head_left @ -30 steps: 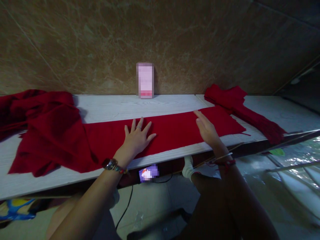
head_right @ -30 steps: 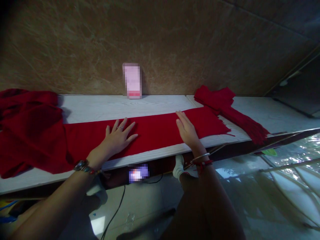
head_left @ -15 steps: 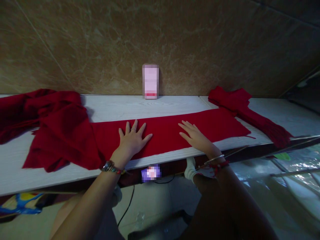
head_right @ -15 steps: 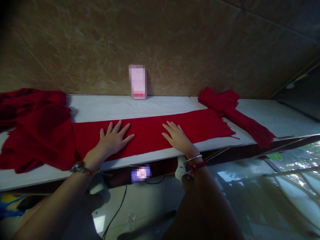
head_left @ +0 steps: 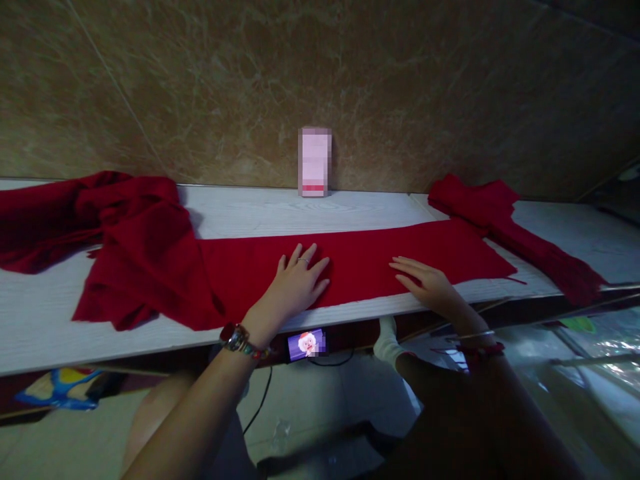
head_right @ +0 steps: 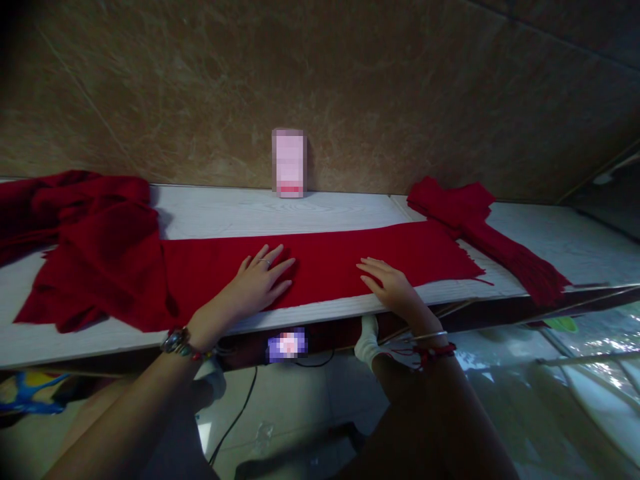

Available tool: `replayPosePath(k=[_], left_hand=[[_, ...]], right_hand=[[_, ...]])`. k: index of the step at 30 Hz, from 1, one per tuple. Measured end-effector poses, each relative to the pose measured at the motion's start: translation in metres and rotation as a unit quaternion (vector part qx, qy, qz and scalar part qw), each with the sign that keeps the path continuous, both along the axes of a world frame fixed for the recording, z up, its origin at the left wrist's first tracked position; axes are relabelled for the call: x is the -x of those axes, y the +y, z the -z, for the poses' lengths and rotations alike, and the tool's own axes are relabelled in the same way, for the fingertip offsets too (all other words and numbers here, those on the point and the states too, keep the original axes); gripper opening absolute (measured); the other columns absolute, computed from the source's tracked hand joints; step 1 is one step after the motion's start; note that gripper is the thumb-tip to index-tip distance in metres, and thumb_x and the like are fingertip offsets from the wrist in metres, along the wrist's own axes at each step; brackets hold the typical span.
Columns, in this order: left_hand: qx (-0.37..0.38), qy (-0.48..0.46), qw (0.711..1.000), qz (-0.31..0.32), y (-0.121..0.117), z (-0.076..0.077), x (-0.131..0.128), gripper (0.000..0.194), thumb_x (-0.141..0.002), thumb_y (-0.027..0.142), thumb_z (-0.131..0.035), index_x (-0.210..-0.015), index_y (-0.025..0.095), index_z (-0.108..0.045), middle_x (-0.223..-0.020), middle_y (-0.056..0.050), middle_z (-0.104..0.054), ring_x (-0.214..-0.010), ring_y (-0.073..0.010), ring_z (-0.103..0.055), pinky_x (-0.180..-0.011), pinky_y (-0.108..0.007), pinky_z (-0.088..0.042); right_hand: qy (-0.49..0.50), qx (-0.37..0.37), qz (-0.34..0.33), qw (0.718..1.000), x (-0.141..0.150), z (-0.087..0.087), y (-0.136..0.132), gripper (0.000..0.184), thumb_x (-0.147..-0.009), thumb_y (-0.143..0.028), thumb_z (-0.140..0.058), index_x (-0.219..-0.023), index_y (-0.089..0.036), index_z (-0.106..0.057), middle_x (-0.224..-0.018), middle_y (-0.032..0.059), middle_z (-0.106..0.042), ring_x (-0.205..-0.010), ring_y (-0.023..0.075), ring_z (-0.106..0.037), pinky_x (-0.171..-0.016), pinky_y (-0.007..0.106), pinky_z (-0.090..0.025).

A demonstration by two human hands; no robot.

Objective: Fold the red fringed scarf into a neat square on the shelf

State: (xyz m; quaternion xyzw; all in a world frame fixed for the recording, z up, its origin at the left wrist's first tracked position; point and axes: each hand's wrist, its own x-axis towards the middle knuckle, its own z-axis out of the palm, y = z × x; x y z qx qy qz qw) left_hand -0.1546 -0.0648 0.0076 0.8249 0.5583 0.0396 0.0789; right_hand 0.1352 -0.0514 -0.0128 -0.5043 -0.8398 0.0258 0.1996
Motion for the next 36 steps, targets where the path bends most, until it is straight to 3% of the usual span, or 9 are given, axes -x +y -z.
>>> replayPosePath(k=[5,11,17,28,36], left_hand=[[0.016,-0.026,0.991,0.132,-0.003,-0.003,-0.021,0.049,-0.094,0.045,-0.037,-0.139,0.025,-0.04,-0.154,-0.009,-0.017,-0.141,-0.032,-0.009,-0.109,-0.057,-0.019],[0.03,-0.029,0.984,0.175,0.001,-0.005,-0.041,0.054,-0.092,0.049,-0.041,-0.139,0.023,-0.039,-0.154,-0.01,-0.017,-0.141,-0.0309,-0.009,-0.11,-0.057,-0.018],[0.047,-0.051,0.972,0.223,0.008,-0.008,-0.063,0.054,-0.093,0.048,-0.039,-0.141,0.025,-0.035,-0.153,-0.008,-0.021,-0.142,-0.0262,-0.011,-0.111,-0.054,-0.016],[0.039,-0.019,0.975,0.217,0.02,-0.001,-0.069,0.055,-0.092,0.05,-0.037,-0.14,0.022,-0.037,-0.152,-0.009,-0.025,-0.141,-0.0252,-0.016,-0.113,-0.046,-0.013],[0.043,0.022,0.973,0.225,0.033,0.001,-0.064,0.06,-0.092,0.055,-0.032,-0.143,0.024,-0.029,-0.154,-0.007,-0.019,-0.141,-0.0257,-0.012,-0.113,-0.048,-0.011]], right_hand=[[0.004,-0.06,0.063,0.996,-0.035,-0.004,-0.006,0.034,-0.084,-0.028,-0.041,-0.1,-0.02,-0.07,-0.105,0.0084,-0.071,-0.101,0.0234,-0.065,-0.093,0.045,-0.05],[0.002,-0.029,0.059,0.998,-0.063,-0.005,-0.013,0.033,-0.082,-0.028,-0.042,-0.097,-0.023,-0.071,-0.103,0.0058,-0.072,-0.099,0.0229,-0.066,-0.091,0.044,-0.052],[0.014,0.0,0.018,1.0,-0.062,-0.009,-0.021,0.033,-0.085,-0.03,-0.043,-0.102,-0.023,-0.07,-0.108,0.005,-0.071,-0.104,0.0218,-0.064,-0.093,0.041,-0.051],[-0.013,-0.026,0.008,1.0,-0.057,-0.003,-0.02,0.035,-0.09,-0.028,-0.039,-0.102,-0.018,-0.07,-0.109,0.0089,-0.07,-0.106,0.0221,-0.063,-0.093,0.041,-0.051],[-0.021,-0.058,-0.02,0.998,-0.054,0.006,-0.007,0.031,-0.09,-0.023,-0.042,-0.101,-0.018,-0.071,-0.109,0.0086,-0.07,-0.104,0.0199,-0.064,-0.092,0.037,-0.052]])
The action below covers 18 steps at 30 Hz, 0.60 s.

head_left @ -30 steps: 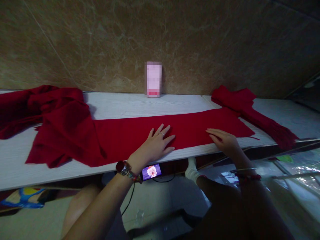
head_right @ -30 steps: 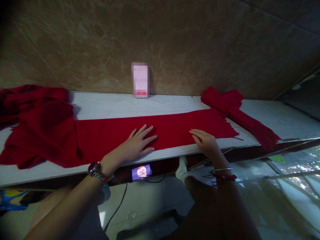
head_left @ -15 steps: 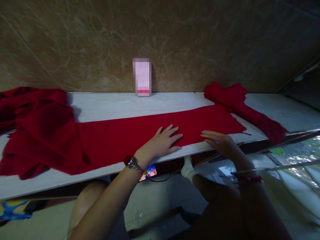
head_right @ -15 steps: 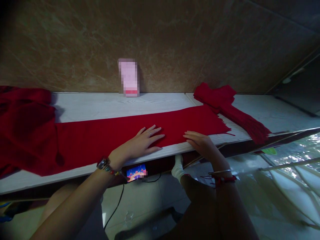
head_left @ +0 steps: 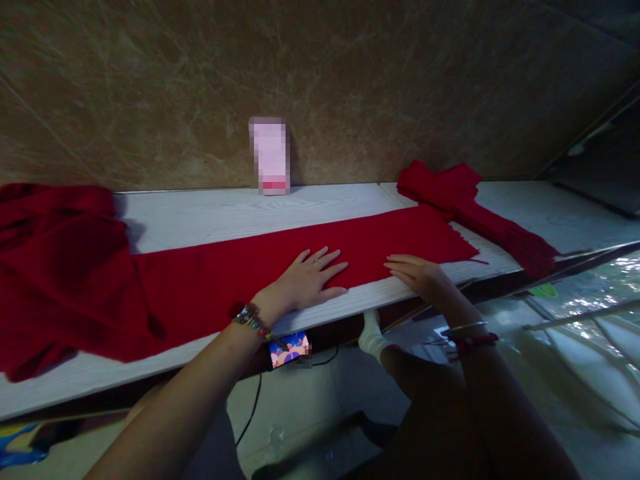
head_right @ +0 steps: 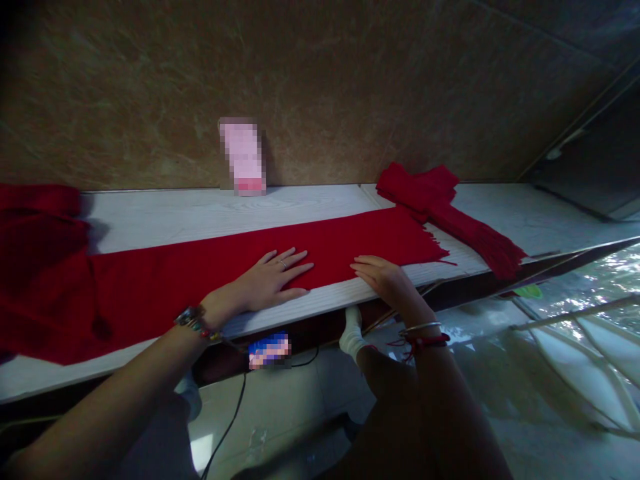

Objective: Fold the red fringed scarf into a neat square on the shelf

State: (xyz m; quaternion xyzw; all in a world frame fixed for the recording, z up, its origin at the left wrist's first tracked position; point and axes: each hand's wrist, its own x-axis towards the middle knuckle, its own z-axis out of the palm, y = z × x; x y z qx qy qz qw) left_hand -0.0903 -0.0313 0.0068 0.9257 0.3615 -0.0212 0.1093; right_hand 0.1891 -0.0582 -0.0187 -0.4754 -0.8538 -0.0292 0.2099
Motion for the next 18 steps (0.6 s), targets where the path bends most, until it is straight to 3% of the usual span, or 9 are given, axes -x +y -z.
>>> replayPosePath(k=[4,6,8,10,12,15,18], left_hand=[[0.009,-0.006,1.0,0.013,0.013,-0.003,0.01,0.059,-0.092,0.055,-0.031,-0.143,0.024,-0.03,-0.154,-0.006,-0.019,-0.142,-0.0246,-0.012,-0.113,-0.048,-0.01],[0.026,-0.028,0.999,0.021,0.017,-0.009,0.015,0.057,-0.094,0.053,-0.029,-0.144,0.026,-0.028,-0.154,-0.004,-0.02,-0.142,-0.0215,-0.013,-0.114,-0.045,-0.012],[0.018,-0.058,0.998,0.002,0.021,-0.013,0.019,0.054,-0.095,0.05,-0.026,-0.144,0.028,-0.025,-0.154,-0.003,-0.019,-0.141,-0.0205,-0.013,-0.113,-0.045,-0.014],[-0.013,-0.066,0.996,-0.064,0.025,-0.013,0.022,0.055,-0.095,0.051,-0.024,-0.145,0.028,-0.023,-0.155,-0.003,-0.017,-0.141,-0.0253,-0.013,-0.112,-0.051,-0.015],[-0.031,-0.037,0.99,-0.134,0.029,-0.009,0.027,0.059,-0.093,0.055,-0.024,-0.145,0.027,-0.024,-0.155,-0.006,-0.016,-0.141,-0.0327,-0.011,-0.108,-0.06,-0.015],[-0.024,0.012,0.988,-0.149,0.036,-0.002,0.039,0.062,-0.091,0.059,-0.025,-0.145,0.028,-0.025,-0.154,-0.006,-0.018,-0.14,-0.0364,-0.011,-0.106,-0.065,-0.014],[-0.025,0.024,0.992,-0.12,0.045,0.001,0.057,0.059,-0.092,0.057,-0.024,-0.144,0.03,-0.027,-0.154,-0.003,-0.02,-0.14,-0.0326,-0.012,-0.108,-0.062,-0.012]], right_hand=[[0.032,-0.046,-0.002,0.998,0.005,-0.004,0.01,0.03,-0.089,-0.025,-0.044,-0.101,-0.02,-0.071,-0.104,0.0072,-0.072,-0.1,0.0202,-0.065,-0.09,0.037,-0.053],[0.055,-0.09,0.053,0.993,0.005,-0.011,0.014,0.031,-0.089,-0.027,-0.043,-0.106,-0.022,-0.069,-0.108,0.0072,-0.07,-0.105,0.0224,-0.063,-0.096,0.044,-0.048],[0.066,-0.124,0.162,0.977,0.002,-0.016,0.019,0.035,-0.09,-0.031,-0.042,-0.116,-0.022,-0.063,-0.12,0.01,-0.064,-0.117,0.0284,-0.054,-0.101,0.056,-0.038],[0.047,-0.09,0.289,0.952,-0.001,-0.018,0.024,0.043,-0.09,-0.037,-0.041,-0.127,-0.021,-0.055,-0.132,0.0138,-0.055,-0.126,0.0366,-0.044,-0.097,0.069,-0.032],[0.001,-0.004,0.369,0.929,-0.005,-0.015,0.029,0.049,-0.089,-0.041,-0.041,-0.133,-0.02,-0.048,-0.139,0.0165,-0.047,-0.128,0.0421,-0.038,-0.092,0.074,-0.03],[-0.055,0.076,0.383,0.919,-0.008,-0.009,0.039,0.051,-0.09,-0.043,-0.037,-0.136,-0.021,-0.045,-0.143,0.0155,-0.043,-0.129,0.0422,-0.037,-0.093,0.074,-0.029],[-0.065,0.075,0.368,0.925,-0.008,-0.006,0.049,0.051,-0.091,-0.043,-0.034,-0.136,-0.022,-0.044,-0.144,0.0141,-0.042,-0.129,0.0417,-0.037,-0.094,0.073,-0.028]])
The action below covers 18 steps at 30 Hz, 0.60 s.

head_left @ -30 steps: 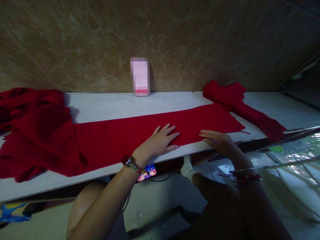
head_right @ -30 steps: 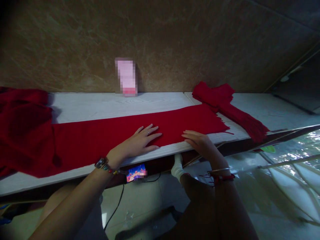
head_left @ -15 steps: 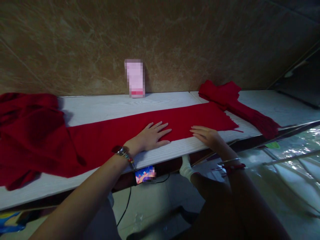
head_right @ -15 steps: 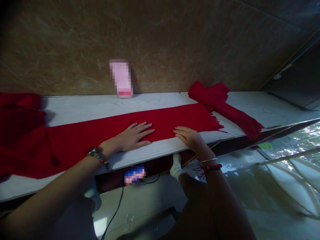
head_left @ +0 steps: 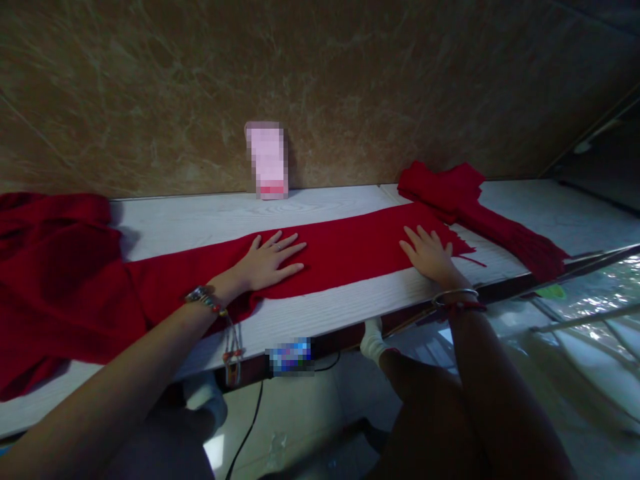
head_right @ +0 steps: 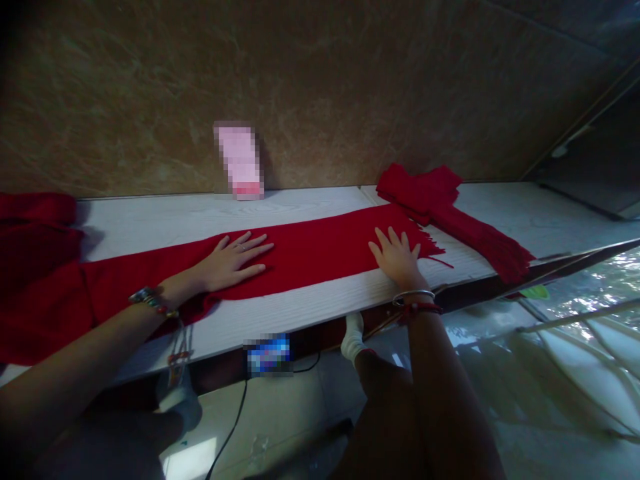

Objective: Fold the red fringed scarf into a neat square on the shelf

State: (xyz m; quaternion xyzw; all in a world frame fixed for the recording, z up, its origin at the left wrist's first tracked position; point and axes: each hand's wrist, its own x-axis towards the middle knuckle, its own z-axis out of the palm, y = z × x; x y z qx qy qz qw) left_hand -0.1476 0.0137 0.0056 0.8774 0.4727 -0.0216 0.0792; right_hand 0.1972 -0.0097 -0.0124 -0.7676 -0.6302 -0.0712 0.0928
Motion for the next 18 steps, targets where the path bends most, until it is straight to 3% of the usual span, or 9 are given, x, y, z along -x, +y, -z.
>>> replayPosePath(k=[6,14,16,18], left_hand=[[-0.004,-0.009,0.999,0.049,0.021,0.0,0.035,0.058,-0.093,0.052,-0.018,-0.144,0.027,-0.027,-0.153,-0.004,-0.02,-0.141,-0.03,-0.013,-0.109,-0.057,-0.013],[-0.021,0.025,0.994,0.105,0.029,-0.001,0.054,0.057,-0.093,0.052,-0.018,-0.144,0.027,-0.028,-0.154,-0.007,-0.018,-0.141,-0.0284,-0.015,-0.11,-0.055,-0.013],[-0.022,0.035,0.995,0.089,0.023,-0.004,0.052,0.053,-0.094,0.047,-0.023,-0.142,0.026,-0.031,-0.153,-0.008,-0.021,-0.14,-0.029,-0.018,-0.109,-0.056,-0.016],[-0.029,0.034,0.996,0.071,0.011,-0.008,0.044,0.05,-0.094,0.041,-0.026,-0.139,0.024,-0.038,-0.151,-0.01,-0.027,-0.138,-0.0292,-0.023,-0.108,-0.055,-0.021]], right_hand=[[0.013,0.014,-0.004,1.0,0.012,-0.007,0.008,0.052,-0.091,-0.044,-0.033,-0.138,-0.022,-0.042,-0.146,0.0132,-0.039,-0.131,0.0408,-0.033,-0.097,0.072,-0.027],[0.016,-0.014,-0.007,1.0,0.014,-0.005,0.004,0.05,-0.091,-0.04,-0.037,-0.135,-0.018,-0.047,-0.142,0.0156,-0.044,-0.13,0.0405,-0.036,-0.097,0.07,-0.029],[0.029,-0.051,-0.039,0.998,0.014,-0.006,0.004,0.045,-0.089,-0.036,-0.041,-0.129,-0.017,-0.053,-0.139,0.0159,-0.047,-0.129,0.0388,-0.039,-0.098,0.067,-0.032],[0.05,-0.077,-0.127,0.988,0.018,-0.009,0.001,0.039,-0.088,-0.031,-0.046,-0.121,-0.018,-0.06,-0.135,0.0137,-0.053,-0.125,0.033,-0.045,-0.101,0.059,-0.036]])
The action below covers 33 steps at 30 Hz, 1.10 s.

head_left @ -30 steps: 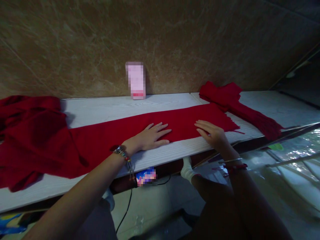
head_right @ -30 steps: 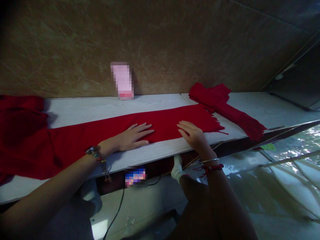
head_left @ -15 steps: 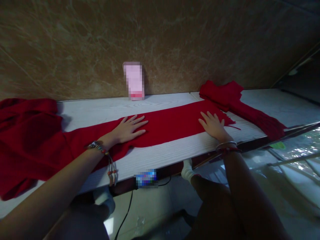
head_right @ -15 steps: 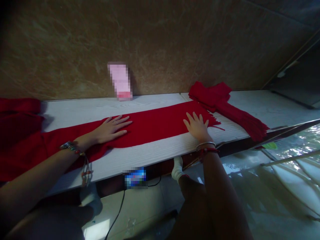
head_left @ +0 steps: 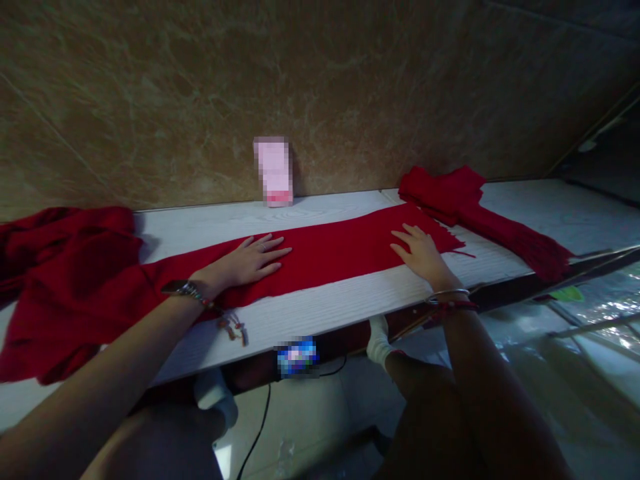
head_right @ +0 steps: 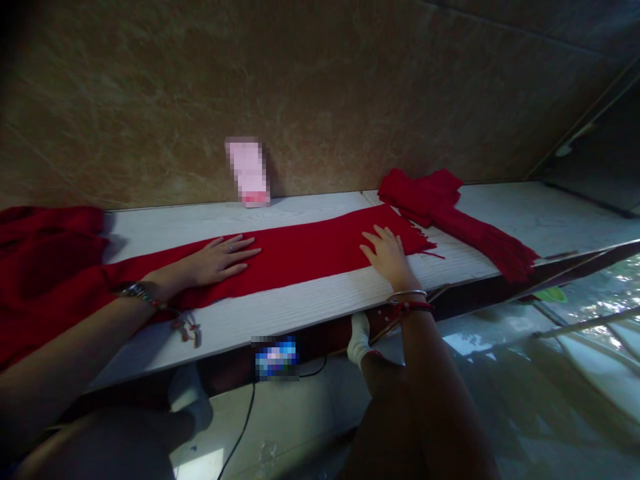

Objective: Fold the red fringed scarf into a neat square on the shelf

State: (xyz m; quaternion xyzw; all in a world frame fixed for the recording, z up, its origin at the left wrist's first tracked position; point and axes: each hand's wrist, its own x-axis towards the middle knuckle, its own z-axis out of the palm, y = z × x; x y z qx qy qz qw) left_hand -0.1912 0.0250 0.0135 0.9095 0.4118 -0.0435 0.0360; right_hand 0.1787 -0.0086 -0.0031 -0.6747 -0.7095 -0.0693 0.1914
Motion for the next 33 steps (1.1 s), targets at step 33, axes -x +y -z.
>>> replayPosePath(k=[33], left_hand=[[0.023,-0.048,0.996,-0.075,-0.064,0.009,-0.045,0.05,-0.095,0.043,-0.029,-0.143,0.027,-0.032,-0.153,-0.006,-0.023,-0.14,-0.0322,-0.015,-0.109,-0.058,-0.017]], right_hand=[[0.045,-0.01,-0.146,0.988,0.004,0.018,-0.022,0.029,-0.085,-0.016,-0.035,-0.089,-0.02,-0.063,-0.095,0.0097,-0.071,-0.094,0.0225,-0.065,-0.088,0.042,-0.05]])
